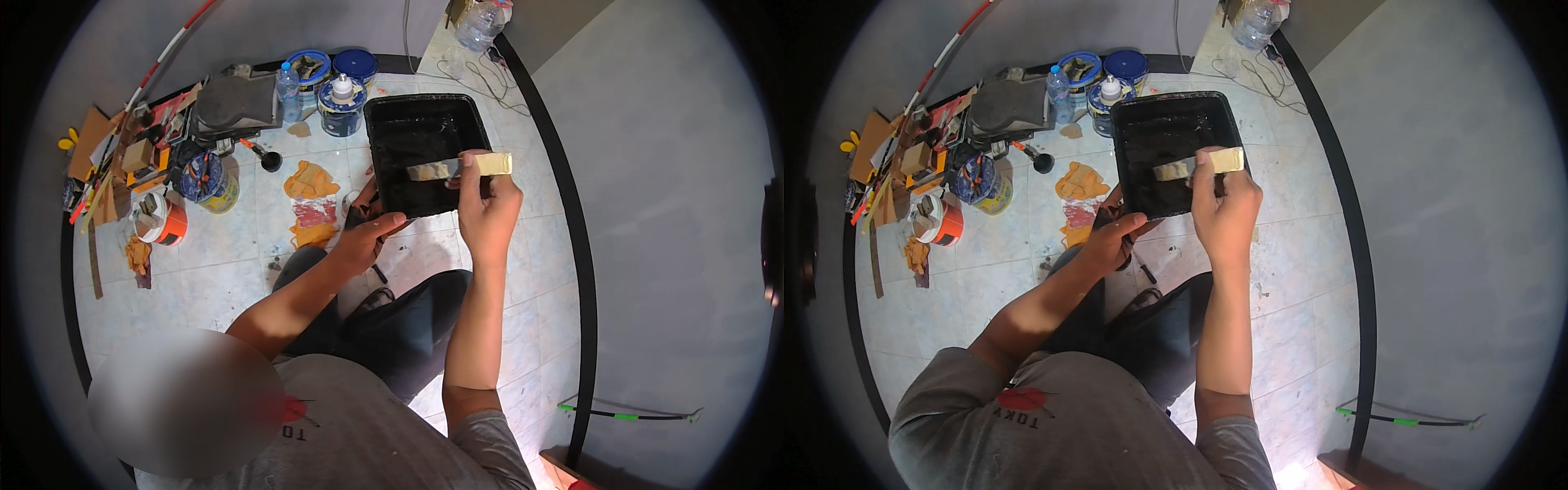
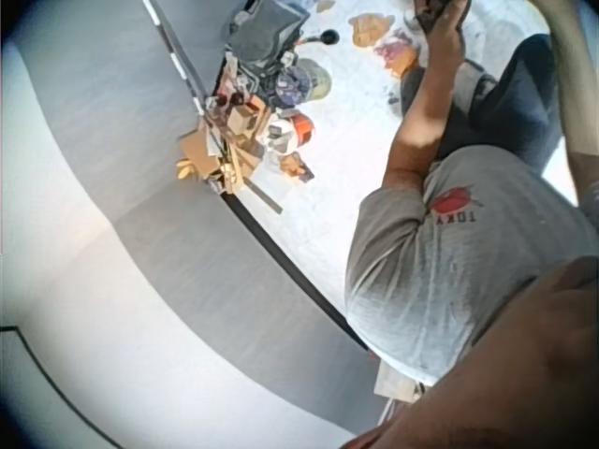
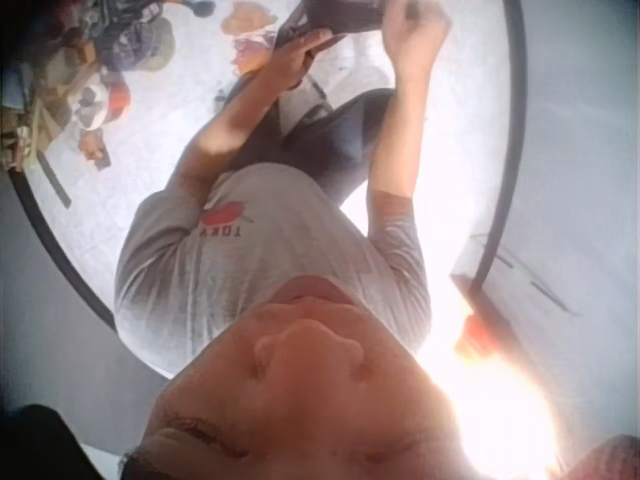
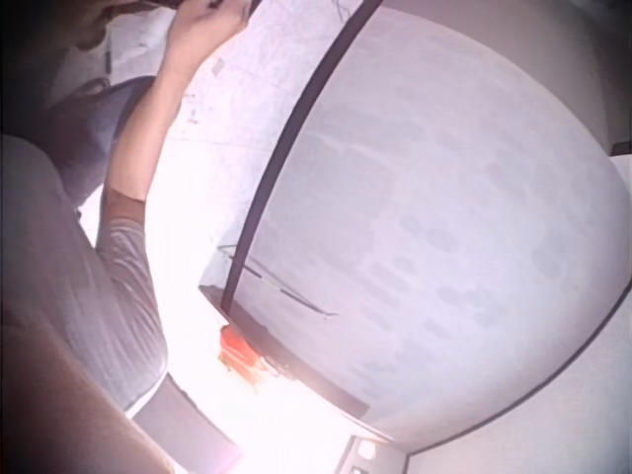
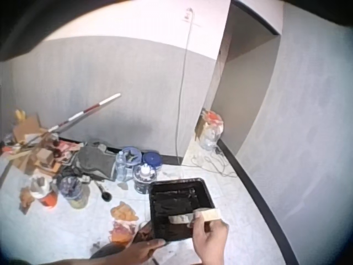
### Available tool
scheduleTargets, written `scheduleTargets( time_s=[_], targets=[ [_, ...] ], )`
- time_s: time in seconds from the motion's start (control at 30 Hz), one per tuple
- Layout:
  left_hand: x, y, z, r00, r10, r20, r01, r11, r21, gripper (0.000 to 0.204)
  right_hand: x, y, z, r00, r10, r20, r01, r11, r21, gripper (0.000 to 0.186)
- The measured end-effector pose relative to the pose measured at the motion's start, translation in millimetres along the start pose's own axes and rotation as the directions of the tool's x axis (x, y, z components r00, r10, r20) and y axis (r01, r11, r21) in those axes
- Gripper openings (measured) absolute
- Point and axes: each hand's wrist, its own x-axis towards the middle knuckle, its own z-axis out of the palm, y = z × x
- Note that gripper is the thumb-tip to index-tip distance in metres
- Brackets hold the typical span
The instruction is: The person uses a screwdriver to pry open a small can of dark paint, pours the paint into a plastic tray, adds a clear liquid from a bottle, and stirs the mixture with a paintbrush.
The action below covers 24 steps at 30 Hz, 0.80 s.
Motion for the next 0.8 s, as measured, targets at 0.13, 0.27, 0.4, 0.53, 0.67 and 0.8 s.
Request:
scheduleTargets(
  time_s=[0.13,0.27,0.4,0.53,0.67,0.8],
  targets=[
    [4.6,10.6,12.8,0.998,-0.040,-0.043,0.035,0.993,-0.112,0.080,0.4,0.4,-0.8,0.998,-0.060,0.034,0.063,0.995,-0.076,0.016],
    [6.9,2.9,-5.9,1.000,-0.030,-0.006,0.029,0.991,-0.127,0.069,9.5,-6.7,1.9,0.997,-0.069,0.022,0.071,0.987,-0.141,0.015],
    [4.2,-0.5,-6.3,1.000,-0.007,-0.017,0.005,0.995,-0.102,0.067,3.5,-17.9,6.2,0.996,-0.054,0.065,0.060,0.993,-0.099,0.013],
    [2.6,4.0,-6.5,1.000,-0.018,-0.019,0.015,0.990,-0.142,0.066,2.5,-17.2,-5.5,1.000,-0.029,0.006,0.030,0.990,-0.141,0.012],
    [5.6,18.5,1.6,0.999,-0.020,0.044,0.028,0.984,-0.173,0.066,8.2,-21.7,6.3,0.994,-0.088,0.071,0.099,0.982,-0.161,0.014],
    [3.5,7.4,-10.3,0.999,-0.033,-0.011,0.031,0.987,-0.156,0.067,27.6,-25.6,-0.6,0.998,-0.005,-0.064,0.000,0.997,-0.078,0.013]
  ],
)
